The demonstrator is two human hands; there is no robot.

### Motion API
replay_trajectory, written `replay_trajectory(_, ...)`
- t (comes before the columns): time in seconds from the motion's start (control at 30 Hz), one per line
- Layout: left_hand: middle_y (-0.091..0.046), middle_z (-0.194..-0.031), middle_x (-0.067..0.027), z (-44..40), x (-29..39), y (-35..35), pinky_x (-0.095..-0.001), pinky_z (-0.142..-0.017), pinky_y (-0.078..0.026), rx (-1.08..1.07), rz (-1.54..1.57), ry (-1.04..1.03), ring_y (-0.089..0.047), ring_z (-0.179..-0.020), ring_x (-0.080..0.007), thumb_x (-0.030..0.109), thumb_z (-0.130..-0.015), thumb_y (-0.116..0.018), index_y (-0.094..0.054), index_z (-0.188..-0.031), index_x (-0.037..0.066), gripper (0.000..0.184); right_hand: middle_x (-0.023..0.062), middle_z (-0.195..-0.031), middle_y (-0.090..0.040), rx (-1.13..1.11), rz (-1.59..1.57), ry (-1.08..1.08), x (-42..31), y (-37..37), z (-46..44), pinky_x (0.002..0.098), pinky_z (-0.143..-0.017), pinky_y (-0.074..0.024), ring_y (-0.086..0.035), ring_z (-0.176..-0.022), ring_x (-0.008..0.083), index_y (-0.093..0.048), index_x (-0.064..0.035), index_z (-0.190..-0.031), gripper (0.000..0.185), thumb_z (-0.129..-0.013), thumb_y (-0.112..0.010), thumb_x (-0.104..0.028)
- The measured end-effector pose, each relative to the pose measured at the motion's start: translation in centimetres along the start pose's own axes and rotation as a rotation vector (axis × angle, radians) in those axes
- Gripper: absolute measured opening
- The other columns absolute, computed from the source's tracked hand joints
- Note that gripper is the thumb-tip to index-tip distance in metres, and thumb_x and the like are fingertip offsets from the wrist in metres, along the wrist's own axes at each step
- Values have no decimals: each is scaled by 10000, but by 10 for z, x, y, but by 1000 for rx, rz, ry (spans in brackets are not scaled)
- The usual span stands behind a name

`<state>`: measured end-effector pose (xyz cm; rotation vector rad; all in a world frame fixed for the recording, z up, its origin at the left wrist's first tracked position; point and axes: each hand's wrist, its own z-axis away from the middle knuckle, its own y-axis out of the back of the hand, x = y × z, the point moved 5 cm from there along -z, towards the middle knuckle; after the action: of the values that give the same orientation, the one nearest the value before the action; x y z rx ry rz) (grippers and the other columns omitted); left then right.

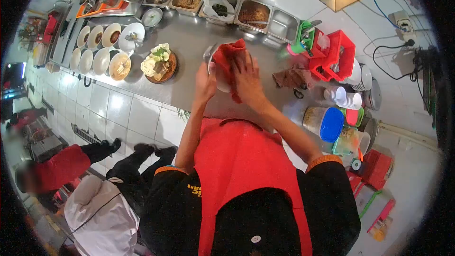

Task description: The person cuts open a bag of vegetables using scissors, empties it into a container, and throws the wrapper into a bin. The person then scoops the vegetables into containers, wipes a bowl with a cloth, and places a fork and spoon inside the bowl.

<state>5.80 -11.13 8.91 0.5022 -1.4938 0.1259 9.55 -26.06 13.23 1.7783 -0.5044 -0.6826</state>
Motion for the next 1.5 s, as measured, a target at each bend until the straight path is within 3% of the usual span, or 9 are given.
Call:
replay_trajectory(0.17, -626, -972, -236, -10, -7, 2, -421, -828, -450, 66, -142, 34, -586, -884, -365, 493, -1033, -331, -553, -1182, -30, 587, 209, -1446, -378, -265, -43, -5, 6, -10, 13, 526, -1128, -212, -286, -1385, 391, -472, 12, -1338, 663, -709, -650, -96)
replay_trajectory(0.4, -600, -893, -105, -10, -38, -29, -351, -787, -450, -58, 228, 106, -532, -851, -191, 551, -1022, -323, -563, -1032, -16, 615, 173, -1319, -495, -48, -319, 8, -11, 13, 6, 495, -1093, -286, -400, -1307, 343, -482, 10, -1306, 629, -694, -623, -30)
replay_trajectory(0.57, -505, -752, -73, -9, -47, -5, -350, -708, -432, -79, 3, 94, -449, -735, -174, 582, -1009, -323, -527, -892, -26, 652, 131, -1306, -519, -490, -2, 99, 4, 18, 41, 480, -1103, -281, -441, -1295, 277, -520, -2, -1271, 471, -803, -545, -51)
replay_trajectory(0.87, -529, -802, -25, -5, -30, -17, -304, -626, -438, -103, 36, 112, -480, -743, -122, 523, -1030, -341, -570, -971, 16, 560, 129, -1440, -457, -143, 79, 318, -21, -6, 23, 452, -1084, -321, -433, -1303, 286, -575, -9, -1242, 412, -846, -530, -109)
replay_trajectory(0.93, -571, -821, -218, -12, -19, -1, -429, -731, -436, -30, -76, 0, -558, -769, -323, 557, -1011, -340, -551, -953, -35, 632, 139, -1406, -495, -243, 131, 290, -23, -8, 27, 435, -1063, -349, -453, -1295, 279, -621, -14, -1191, 396, -815, -560, -124)
replay_trajectory(1.03, -590, -882, -270, -14, 1, 14, -480, -760, -430, 55, -294, -39, -559, -823, -444, 531, -1014, -349, -555, -966, -37, 607, 171, -1274, -591, -455, 198, 163, 1, -9, 23, 405, -974, -428, -541, -1205, 271, -696, -29, -1086, 363, -747, -618, -135)
replay_trajectory(1.17, -596, -934, -290, -13, -2, 22, -512, -787, -422, 70, -329, 7, -549, -891, -493, 511, -1016, -348, -561, -989, -38, 589, 211, -953, -686, -575, -127, -288, 76, 30, 13, 388, -756, -528, -680, -889, 309, -718, -40, -986, 331, -667, -644, -85)
replay_trajectory(1.23, -602, -937, -297, -8, -7, 25, -526, -786, -426, 84, -310, 106, -556, -894, -503, 502, -1019, -342, -574, -1006, -41, 590, 244, -798, -646, -309, -375, -506, 100, 64, 7, 483, -699, -515, -638, -761, 413, -682, -27, -921, 271, -667, -627, -104)
replay_trajectory(1.5, -617, -932, -326, -10, 12, -18, -533, -785, -440, -19, -271, 73, -573, -922, -523, 507, -1016, -350, -586, -1004, -57, 611, 171, -1141, -621, 174, -95, 153, 2, 15, 6, 465, -961, -431, -527, -1156, 345, -624, -36, -1132, 383, -817, -628, -253)
